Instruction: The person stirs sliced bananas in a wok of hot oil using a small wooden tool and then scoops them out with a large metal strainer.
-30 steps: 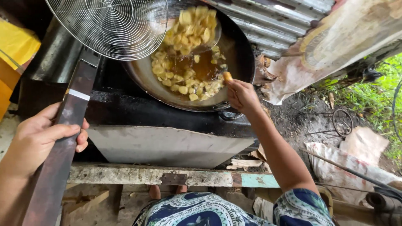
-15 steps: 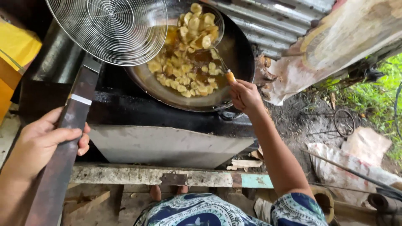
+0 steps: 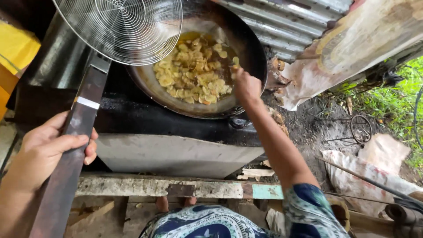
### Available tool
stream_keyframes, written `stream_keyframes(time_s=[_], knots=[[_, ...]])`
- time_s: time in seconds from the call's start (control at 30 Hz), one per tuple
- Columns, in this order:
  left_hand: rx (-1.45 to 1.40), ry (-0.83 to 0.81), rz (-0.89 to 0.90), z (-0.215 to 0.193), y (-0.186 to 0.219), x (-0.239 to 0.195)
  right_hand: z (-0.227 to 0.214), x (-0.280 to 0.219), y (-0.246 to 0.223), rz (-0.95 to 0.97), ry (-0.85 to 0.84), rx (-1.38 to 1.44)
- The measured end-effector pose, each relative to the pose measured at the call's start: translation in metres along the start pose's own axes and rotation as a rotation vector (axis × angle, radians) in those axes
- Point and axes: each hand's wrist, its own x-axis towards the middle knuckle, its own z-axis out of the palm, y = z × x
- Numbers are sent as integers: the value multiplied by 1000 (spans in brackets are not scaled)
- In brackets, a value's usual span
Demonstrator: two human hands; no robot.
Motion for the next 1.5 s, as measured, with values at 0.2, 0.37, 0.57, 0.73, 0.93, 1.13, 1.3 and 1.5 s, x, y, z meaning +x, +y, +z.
stream_keyframes(time_s=[0.2, 0.37, 0.57, 0.73, 0.93, 1.13, 1.3, 1.5], knots=[[-52, -32, 6, -2, -4, -2, -44, -20, -41, -235, -172, -34], [-62, 19, -2, -10, -10, -3, -175, -58, -23, -124, -398, -29], [3, 25, -10, -12, -8, -4, -123, -62, -21, -309, -254, -275], [-51, 6, 10, -14, -6, -14, -159, -81, -9, -95, -420, -67], [-10, 8, -26, -13, -9, -9, -114, -76, -17, -331, -147, -275], [-15, 10, 10, -17, -10, -20, -162, -107, 7, -237, -413, -154], [-53, -37, 19, -19, -16, -12, -166, -97, -22, -192, -421, -128], [-63, -28, 30, -17, -15, -12, -130, -57, 26, -62, -250, -96]])
